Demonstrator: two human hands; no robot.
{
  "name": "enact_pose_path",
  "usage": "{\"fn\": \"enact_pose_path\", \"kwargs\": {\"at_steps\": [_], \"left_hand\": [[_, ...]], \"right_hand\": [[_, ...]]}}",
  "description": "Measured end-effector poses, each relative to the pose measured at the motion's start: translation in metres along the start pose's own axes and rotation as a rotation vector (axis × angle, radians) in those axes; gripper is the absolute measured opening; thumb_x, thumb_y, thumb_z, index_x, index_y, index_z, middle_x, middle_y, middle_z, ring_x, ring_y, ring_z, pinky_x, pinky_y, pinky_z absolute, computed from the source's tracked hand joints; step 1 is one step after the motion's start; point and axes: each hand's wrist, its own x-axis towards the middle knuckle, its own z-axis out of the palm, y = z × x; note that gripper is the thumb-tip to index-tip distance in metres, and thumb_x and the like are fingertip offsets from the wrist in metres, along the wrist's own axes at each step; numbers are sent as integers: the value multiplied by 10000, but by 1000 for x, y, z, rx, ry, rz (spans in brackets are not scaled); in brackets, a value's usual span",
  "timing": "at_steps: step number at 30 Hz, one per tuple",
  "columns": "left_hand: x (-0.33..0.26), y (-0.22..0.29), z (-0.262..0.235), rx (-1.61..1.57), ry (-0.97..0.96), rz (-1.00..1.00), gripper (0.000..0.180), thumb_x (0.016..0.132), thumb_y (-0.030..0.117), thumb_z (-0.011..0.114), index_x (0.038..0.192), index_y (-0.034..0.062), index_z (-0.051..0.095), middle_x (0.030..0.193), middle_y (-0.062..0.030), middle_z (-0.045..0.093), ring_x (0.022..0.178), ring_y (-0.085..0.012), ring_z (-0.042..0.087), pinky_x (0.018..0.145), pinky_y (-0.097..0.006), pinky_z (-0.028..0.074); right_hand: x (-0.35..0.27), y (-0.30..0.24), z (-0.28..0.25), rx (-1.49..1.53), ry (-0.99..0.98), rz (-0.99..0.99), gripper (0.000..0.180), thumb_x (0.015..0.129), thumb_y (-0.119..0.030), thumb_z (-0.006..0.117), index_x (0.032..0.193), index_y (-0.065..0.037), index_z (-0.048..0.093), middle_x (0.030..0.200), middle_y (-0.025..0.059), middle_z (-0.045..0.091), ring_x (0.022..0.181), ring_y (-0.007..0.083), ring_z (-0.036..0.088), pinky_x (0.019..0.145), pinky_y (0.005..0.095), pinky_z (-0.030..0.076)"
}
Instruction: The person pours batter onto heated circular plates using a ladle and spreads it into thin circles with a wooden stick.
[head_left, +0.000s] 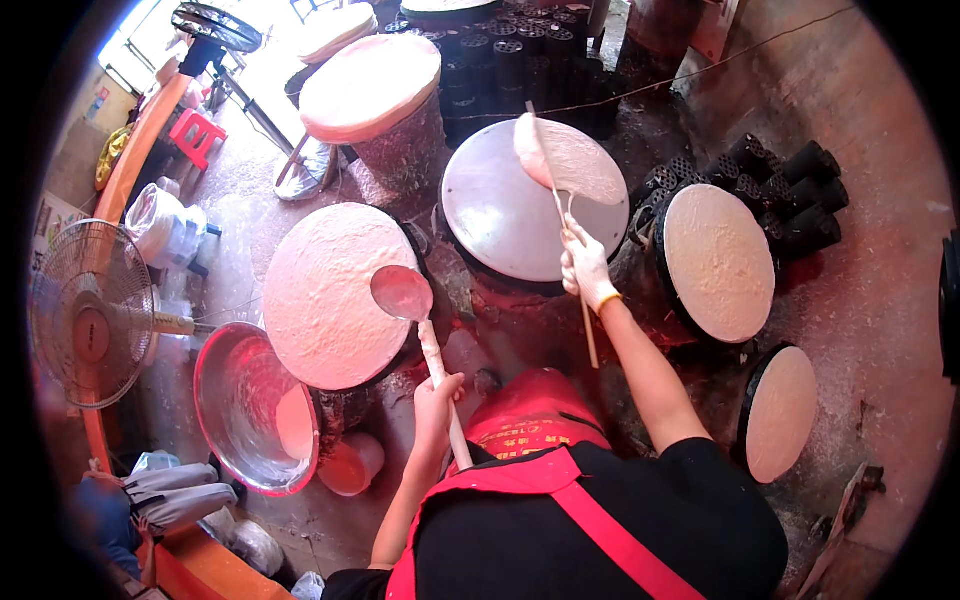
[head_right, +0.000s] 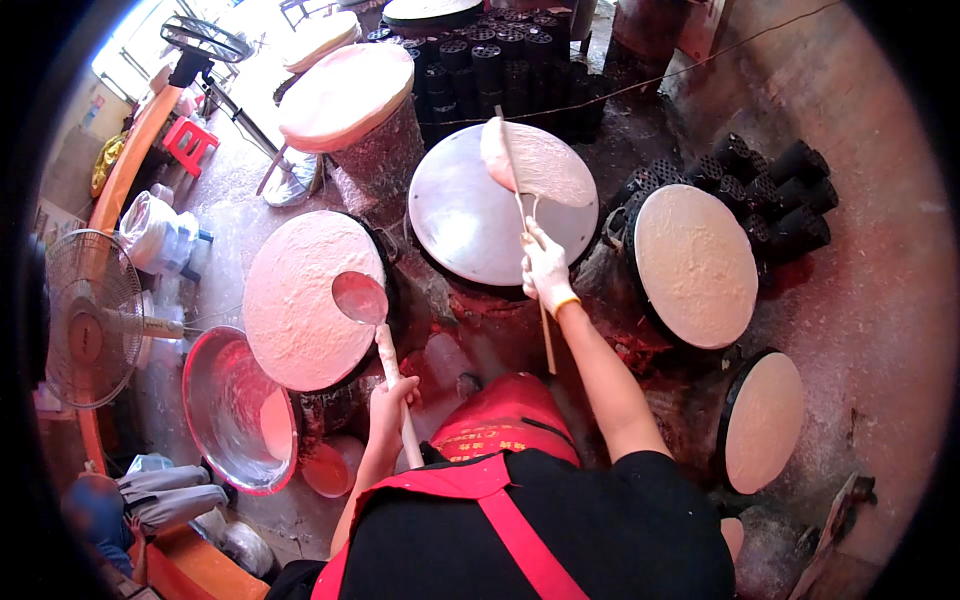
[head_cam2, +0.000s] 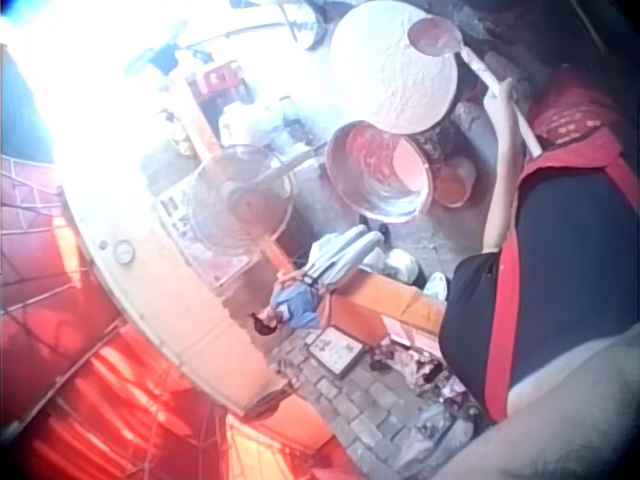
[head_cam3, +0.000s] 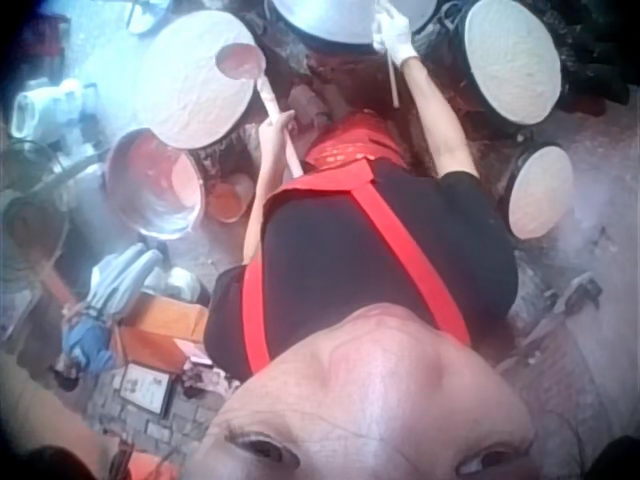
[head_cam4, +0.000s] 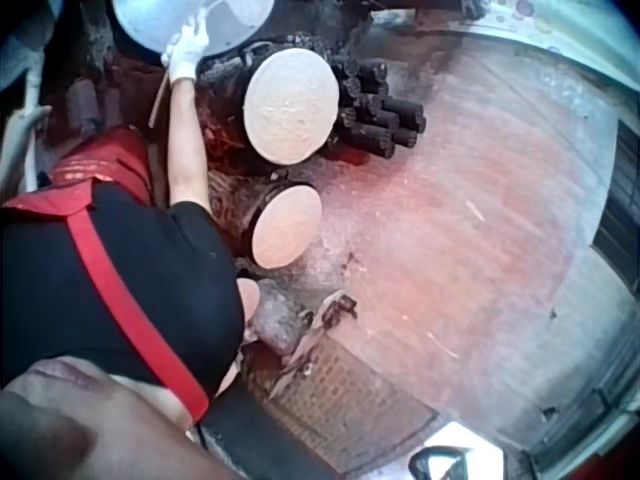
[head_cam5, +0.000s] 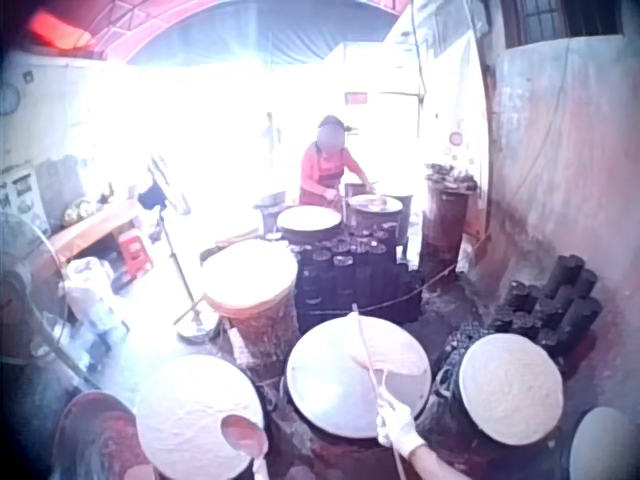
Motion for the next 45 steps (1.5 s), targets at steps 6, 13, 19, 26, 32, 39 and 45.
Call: {"fn": "enact_pose_path", "kwargs": {"at_steps": [6,13,19,26,32,39,45], "left_hand": [[6,-3,-8,15,9,2,101,804,137,657,797,49,607,680,3,556,645,-75,494,615,-222,352],[-3,-3,10,16,2,113,185,832,118,640,967,-8,643,994,-74,624,974,-122,554,927,-254,374],[-9,-10,40,-55,119,17,274,854,101,594,1100,-12,639,1046,-52,620,1031,-117,523,945,-248,353],[-22,-11,91,-150,199,11,278,861,99,592,1119,5,638,952,13,575,861,-64,502,777,-194,387],[-32,-31,122,-276,303,-10,325,849,105,604,1165,32,597,1165,9,606,948,-19,514,805,-164,410],[-48,-37,130,-435,497,81,252,860,99,600,1094,17,643,1021,26,592,921,-16,502,795,-141,395],[-61,-25,138,-372,536,51,260,862,157,610,1096,50,651,1108,33,575,1055,-44,475,933,-239,365]], "right_hand": [[-31,18,-52,-40,78,-66,401,953,-190,505,1349,-245,481,517,-39,358,311,64,284,282,244,240],[14,-9,-20,-176,2,-32,343,940,-183,523,1282,-196,550,558,-50,401,334,57,311,288,230,265],[-22,-35,-44,-349,-315,109,360,959,-204,502,1318,-187,527,537,-49,385,330,55,285,292,226,238],[49,-49,-112,-263,-60,-89,370,959,-208,495,1328,-223,516,530,-49,371,331,55,308,290,217,251],[60,-60,-72,-477,-488,37,373,930,-166,548,1302,-134,546,576,-67,450,391,35,317,346,207,257],[76,-102,-150,-544,-657,186,341,952,-183,509,1287,-147,563,565,-49,445,357,35,305,312,209,237],[120,-109,-107,-563,-572,25,351,951,-209,518,1294,-143,554,527,-60,394,340,37,301,305,201,233]]}}
